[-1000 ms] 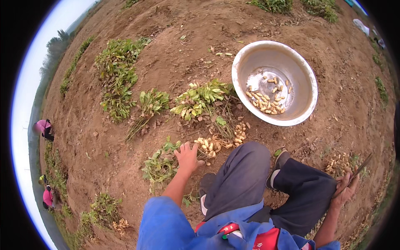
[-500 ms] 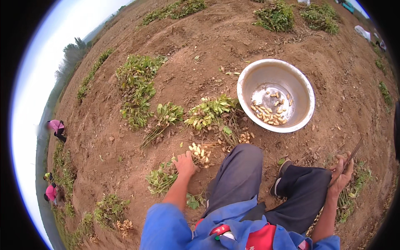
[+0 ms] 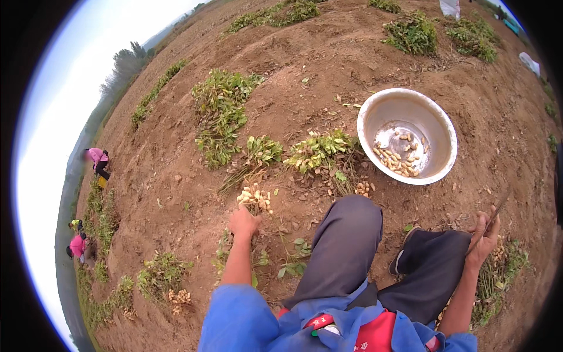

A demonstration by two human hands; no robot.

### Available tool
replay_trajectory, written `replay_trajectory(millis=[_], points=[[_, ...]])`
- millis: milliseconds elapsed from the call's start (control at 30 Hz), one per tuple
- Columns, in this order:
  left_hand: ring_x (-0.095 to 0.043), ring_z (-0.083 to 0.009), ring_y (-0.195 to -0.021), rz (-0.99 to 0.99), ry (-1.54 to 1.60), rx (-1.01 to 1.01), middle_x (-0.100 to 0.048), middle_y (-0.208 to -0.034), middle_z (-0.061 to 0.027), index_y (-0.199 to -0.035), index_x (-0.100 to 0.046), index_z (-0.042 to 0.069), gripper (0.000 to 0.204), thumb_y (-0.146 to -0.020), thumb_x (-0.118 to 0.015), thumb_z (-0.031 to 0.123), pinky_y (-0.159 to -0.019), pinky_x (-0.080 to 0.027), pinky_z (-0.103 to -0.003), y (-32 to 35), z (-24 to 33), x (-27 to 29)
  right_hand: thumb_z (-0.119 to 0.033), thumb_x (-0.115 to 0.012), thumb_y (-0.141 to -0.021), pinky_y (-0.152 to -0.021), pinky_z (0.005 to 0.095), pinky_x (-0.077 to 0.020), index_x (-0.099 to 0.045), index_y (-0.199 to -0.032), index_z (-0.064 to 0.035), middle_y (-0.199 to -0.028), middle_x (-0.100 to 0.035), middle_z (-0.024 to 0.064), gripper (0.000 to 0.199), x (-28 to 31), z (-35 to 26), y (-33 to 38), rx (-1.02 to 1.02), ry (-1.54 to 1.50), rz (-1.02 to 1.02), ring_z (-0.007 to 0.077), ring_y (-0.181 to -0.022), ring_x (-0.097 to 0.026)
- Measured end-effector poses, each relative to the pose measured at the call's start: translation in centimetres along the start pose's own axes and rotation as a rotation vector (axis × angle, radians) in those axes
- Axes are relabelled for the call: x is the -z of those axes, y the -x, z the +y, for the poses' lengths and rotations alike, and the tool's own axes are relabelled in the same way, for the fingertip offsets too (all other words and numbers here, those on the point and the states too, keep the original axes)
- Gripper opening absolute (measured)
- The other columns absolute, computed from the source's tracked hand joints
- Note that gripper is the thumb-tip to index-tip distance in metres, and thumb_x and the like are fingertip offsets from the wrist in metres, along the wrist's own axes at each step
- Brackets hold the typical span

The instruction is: The person sits on the ground in a field and uses a knife to cut peanut pods from the plant stems, placing the pods into a white bowl. Other workers are visible in the background harvesting peanuts.

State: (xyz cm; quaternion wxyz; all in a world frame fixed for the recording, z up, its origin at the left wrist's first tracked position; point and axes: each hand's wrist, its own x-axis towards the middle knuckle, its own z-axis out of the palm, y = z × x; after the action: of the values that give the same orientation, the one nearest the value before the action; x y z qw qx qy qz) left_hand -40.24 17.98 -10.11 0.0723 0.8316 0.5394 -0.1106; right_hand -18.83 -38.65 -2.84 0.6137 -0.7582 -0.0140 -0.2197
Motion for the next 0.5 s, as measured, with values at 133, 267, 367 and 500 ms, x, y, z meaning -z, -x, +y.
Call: replay_trajectory(millis=[133, 267, 367, 500], points=[[-0.054, -0.0362, -0.125, -0.457, -0.126, -0.338, -0.058, -0.133, -0.0170, -0.132, -0.055, 0.009, 0.084, -0.067, -0.083, 0.055, -0.098, -0.046, -0.051, -1.0, 2.6, 3.2, -0.021, -0.061, -0.100, -0.062, 0.0199, -0.0468, -0.047, -0.141, -0.0049, -0.106, -0.064, 0.0039, 0.046, 1.8, 1.4, 0.4, 0.110, 0.054, 0.016, 0.0045, -0.072, -0.054], [-0.035, -0.0352, -0.141, -0.267, -0.076, -0.203, -0.039, -0.151, -0.0187, -0.145, -0.042, 0.011, 0.098, -0.069, -0.080, 0.059, -0.109, -0.031, -0.060, -2.4, 5.1, -9.7, -0.025, -0.063, -0.099, -0.062, 0.0206, -0.0463, -0.047, -0.142, -0.0065, -0.105, -0.062, 0.0031, 0.050, 2.0, -0.3, 0.3, -0.012, 0.204, 0.036, 0.0050, -0.072, -0.054], [-0.022, -0.0367, -0.147, -0.270, 0.114, -0.087, -0.027, -0.157, -0.0202, -0.152, -0.028, 0.010, 0.108, -0.071, -0.079, 0.058, -0.112, -0.024, -0.063, -1.1, 7.2, -13.3, -0.027, -0.065, -0.098, -0.060, 0.0202, -0.0440, -0.047, -0.143, -0.0075, -0.093, -0.059, 0.0003, 0.052, 1.8, -0.8, 0.6, -0.136, 0.264, 0.079, 0.0046, -0.070, -0.052], [-0.019, -0.0362, -0.148, -0.188, 0.094, -0.091, -0.022, -0.160, -0.0187, -0.155, -0.021, 0.011, 0.110, -0.073, -0.080, 0.054, -0.115, -0.021, -0.060, 0.7, 8.0, -13.0, -0.018, -0.072, -0.093, -0.062, 0.0192, -0.0412, -0.042, -0.144, -0.0078, -0.080, -0.054, -0.0030, 0.059, 3.5, 0.4, 1.1, -0.064, 0.545, 0.111, 0.0045, -0.072, -0.050]])
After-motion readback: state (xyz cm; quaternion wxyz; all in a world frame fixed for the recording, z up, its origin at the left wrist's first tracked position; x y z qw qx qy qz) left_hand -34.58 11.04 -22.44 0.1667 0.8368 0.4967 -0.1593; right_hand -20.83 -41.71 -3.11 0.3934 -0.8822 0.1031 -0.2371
